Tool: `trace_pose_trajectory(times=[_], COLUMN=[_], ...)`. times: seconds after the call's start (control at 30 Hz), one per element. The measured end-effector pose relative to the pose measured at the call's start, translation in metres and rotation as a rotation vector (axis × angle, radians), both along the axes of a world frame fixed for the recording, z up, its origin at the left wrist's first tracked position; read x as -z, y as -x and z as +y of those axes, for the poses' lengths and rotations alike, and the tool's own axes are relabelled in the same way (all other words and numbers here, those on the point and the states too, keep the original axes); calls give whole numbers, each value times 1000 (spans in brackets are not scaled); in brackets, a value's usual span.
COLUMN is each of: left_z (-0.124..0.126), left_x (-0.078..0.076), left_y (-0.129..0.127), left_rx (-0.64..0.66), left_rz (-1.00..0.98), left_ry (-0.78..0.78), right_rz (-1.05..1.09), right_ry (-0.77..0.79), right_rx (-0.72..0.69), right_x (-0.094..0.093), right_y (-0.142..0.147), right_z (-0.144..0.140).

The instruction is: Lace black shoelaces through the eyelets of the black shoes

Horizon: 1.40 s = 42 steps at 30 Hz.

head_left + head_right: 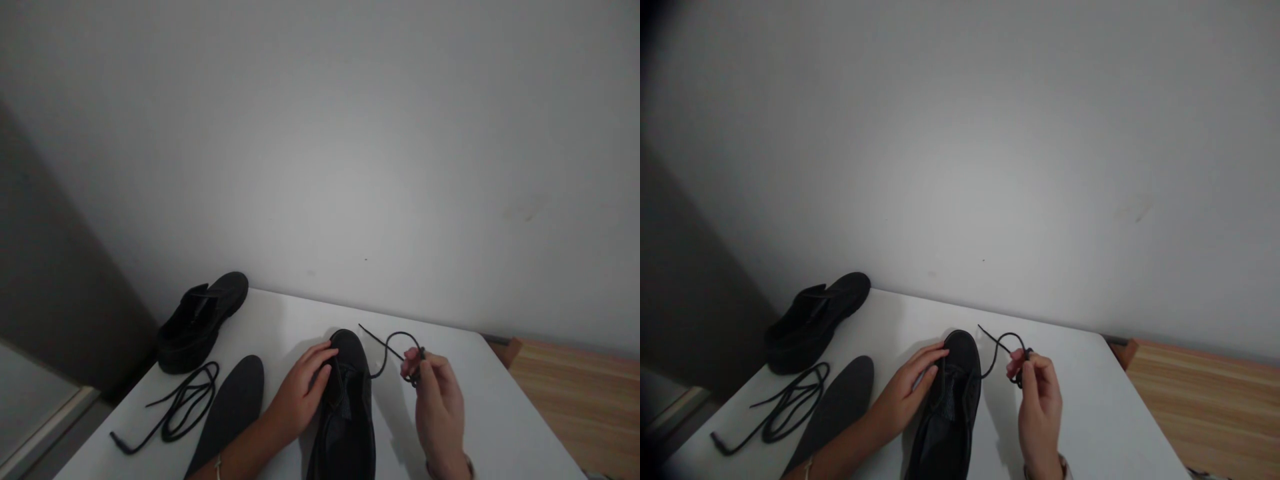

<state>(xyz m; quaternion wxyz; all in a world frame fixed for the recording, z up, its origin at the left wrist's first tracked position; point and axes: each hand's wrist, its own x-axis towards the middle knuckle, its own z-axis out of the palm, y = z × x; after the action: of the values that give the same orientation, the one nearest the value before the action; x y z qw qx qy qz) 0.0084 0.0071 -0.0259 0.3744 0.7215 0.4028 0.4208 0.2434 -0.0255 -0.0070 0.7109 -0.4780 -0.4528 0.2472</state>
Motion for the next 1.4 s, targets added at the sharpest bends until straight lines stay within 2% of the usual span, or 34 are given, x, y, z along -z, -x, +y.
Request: trace_pose_trajectory(times=[0.1,0.2,0.33,0.43,0.67,0.87,0.97,1.13,1.23,1.4], left_z=[-2,-7,-14,-17,-16,-11,-10,-13,-16,-20], left_x=[-4,-11,-20,-22,-19,-18,-29,-61,-74,-82], left_y=[2,6,9,8,5,8,10,15,15,12], left_rx=[16,91,258,320,332,264,186,54,50,56], left_rz=[17,44,54,67,127,22,-140,-343,-353,-327], left_ry=[-42,-112,-236,-294,-315,-315,-283,-263,-244,-223], right_rz=[-324,-575,-760,-843,-833,-748,-698,-710,-744,-748], right_ry=[-25,-84,-176,-245,-288,-172,-167,-110,-53,-58], right_rx=[-109,-202,-288,-301,-244,-266,-256,-273,-343,-409], right_x=[0,-2,-5,-9,-12,-2,1,2,0,-3], right_y=[14,29,40,43,43,42,41,41,41,42], right_z=[-5,-11,-17,-20,-24,-26,-24,-20,-19,-18])
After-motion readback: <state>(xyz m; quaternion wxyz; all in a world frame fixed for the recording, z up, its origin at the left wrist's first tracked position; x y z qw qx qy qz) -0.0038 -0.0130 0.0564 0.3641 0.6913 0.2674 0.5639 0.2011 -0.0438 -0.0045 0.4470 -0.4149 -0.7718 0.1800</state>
